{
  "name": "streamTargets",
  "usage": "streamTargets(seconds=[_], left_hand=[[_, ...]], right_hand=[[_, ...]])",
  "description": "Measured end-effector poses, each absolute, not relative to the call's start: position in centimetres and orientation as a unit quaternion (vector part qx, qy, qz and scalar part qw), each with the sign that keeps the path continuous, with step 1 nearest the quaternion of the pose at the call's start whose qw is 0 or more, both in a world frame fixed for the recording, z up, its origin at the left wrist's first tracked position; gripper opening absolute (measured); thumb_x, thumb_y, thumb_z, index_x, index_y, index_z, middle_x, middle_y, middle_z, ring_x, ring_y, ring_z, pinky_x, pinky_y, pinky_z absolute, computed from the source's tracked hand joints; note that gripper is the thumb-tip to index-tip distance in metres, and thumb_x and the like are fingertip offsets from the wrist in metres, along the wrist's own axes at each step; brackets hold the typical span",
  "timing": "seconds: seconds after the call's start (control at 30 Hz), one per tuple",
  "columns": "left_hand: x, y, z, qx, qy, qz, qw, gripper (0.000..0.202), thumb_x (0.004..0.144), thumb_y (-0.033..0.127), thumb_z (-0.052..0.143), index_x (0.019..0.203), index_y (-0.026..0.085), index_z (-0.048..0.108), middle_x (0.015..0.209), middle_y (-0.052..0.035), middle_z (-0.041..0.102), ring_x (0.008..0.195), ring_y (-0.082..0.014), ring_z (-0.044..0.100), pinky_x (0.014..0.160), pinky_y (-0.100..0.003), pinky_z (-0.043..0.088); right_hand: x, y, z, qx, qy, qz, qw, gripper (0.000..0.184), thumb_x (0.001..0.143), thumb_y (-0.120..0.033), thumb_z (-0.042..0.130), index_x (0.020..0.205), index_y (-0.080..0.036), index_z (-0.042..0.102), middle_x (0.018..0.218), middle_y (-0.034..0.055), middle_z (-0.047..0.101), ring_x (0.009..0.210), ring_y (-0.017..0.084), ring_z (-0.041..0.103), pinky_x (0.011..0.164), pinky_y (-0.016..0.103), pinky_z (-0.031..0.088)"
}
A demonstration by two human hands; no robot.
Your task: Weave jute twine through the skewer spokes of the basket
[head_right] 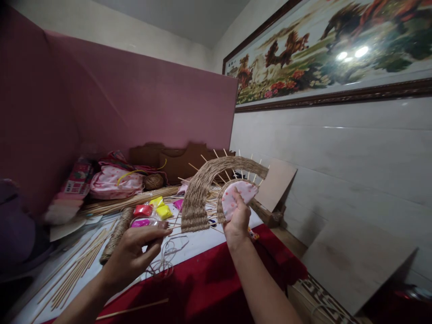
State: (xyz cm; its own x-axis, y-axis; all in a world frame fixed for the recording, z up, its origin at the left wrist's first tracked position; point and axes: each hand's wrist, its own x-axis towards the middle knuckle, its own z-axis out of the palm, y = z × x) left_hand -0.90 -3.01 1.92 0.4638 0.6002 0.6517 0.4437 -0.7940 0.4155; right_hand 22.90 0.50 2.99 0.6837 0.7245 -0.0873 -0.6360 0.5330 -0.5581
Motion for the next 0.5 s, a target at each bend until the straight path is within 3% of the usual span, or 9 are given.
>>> streamTargets(seconds=[0.33, 0.5], left_hand=[[-0.4, -3.0, 1.3, 0.880, 0.297, 0.363, -0.078, 0.022, 0.070, 0.004, 0.049, 0.076, 0.017, 0.065, 0.062, -0.0020, 0.063, 0.058, -0.0169, 0.059, 0.055, -0.028, 0.043], [-0.1, -3.0, 1.1, 0.872, 0.279, 0.382, -0.124, 0.018, 0.075, 0.006, 0.049, 0.076, 0.017, 0.063, 0.063, -0.0021, 0.064, 0.058, -0.0164, 0.060, 0.055, -0.028, 0.042]], right_hand=[[22.2, 0.3, 3.0, -0.298, -0.130, 0.286, 0.902, 0.048, 0.055, -0.023, 0.076, 0.100, -0.016, 0.062, 0.083, -0.0025, 0.067, 0.064, 0.010, 0.063, 0.060, 0.021, 0.054], [21.6, 0.5, 2.6, -0.306, -0.125, 0.301, 0.895, 0.043, 0.055, -0.025, 0.076, 0.094, -0.014, 0.063, 0.080, -0.0021, 0.066, 0.063, 0.011, 0.062, 0.059, 0.022, 0.055]])
